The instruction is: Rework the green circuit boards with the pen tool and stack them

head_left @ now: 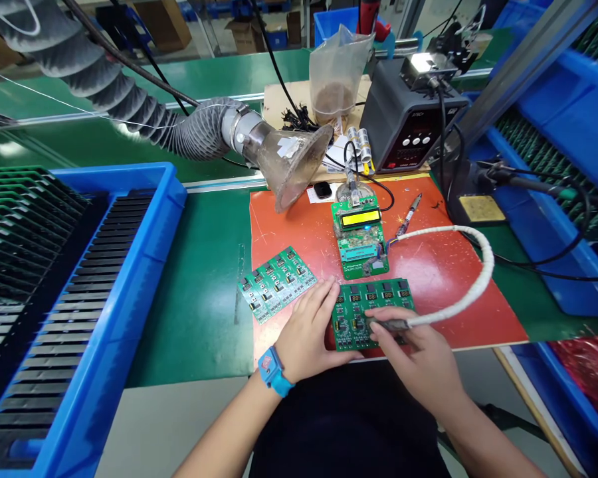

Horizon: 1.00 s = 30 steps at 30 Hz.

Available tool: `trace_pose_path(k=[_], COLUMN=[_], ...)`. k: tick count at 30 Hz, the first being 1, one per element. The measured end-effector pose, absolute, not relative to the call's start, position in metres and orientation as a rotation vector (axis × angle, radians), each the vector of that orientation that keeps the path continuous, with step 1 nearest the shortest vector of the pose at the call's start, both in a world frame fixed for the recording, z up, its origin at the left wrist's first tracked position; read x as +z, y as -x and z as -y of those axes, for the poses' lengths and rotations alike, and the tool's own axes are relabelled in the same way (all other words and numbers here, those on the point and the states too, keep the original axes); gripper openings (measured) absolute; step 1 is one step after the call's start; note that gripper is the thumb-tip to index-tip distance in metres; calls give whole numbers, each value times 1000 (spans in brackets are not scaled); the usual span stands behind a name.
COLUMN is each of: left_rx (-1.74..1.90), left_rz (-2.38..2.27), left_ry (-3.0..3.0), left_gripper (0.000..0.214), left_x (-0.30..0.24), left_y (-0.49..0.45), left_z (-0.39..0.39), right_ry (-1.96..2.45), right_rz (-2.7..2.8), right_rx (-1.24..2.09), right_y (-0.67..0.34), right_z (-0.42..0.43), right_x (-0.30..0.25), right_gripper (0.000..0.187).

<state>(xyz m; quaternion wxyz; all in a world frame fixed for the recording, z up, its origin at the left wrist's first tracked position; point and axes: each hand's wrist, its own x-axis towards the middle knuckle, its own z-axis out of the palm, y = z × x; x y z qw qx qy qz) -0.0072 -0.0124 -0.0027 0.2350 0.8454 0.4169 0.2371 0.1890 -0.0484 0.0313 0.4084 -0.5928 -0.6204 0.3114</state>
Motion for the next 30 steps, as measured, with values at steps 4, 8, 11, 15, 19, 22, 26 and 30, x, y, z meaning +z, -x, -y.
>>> trace_pose_path(k=[4, 8, 11, 15, 19, 22, 26, 30], left_rx=[662, 668, 668, 678, 678, 678, 684, 676], left_rz=[-1144, -1138, -1141, -1134, -1132, -1129, -1124, -1137], left_ry=[-2323, -2309, -2306, -2304, -2309, -2313, -2313, -2313], left_gripper=[117, 116, 116, 116, 115, 115, 114, 114], left_x=[-3, -2, -2, -4, -4, -4, -4, -4], left_y=[8, 8, 7, 7, 7, 7, 7, 7], left_z=[13, 14, 14, 14, 14, 14, 14, 14], right_ry=[1499, 1418, 1343, 1364, 1397, 1388, 1384, 1376], right_rz=[1545, 1481, 1445, 1494, 1575, 1632, 1657, 1635], right_rx=[820, 884, 931, 921, 848, 760, 713, 671], right_y=[-191, -186, -177, -171, -171, -170, -166, -163], right_z=[50, 52, 53, 51, 48, 46, 45, 44], right_x=[33, 34, 30, 23, 24, 30, 35, 33], right_gripper=[10, 9, 9, 9, 10, 10, 11, 11])
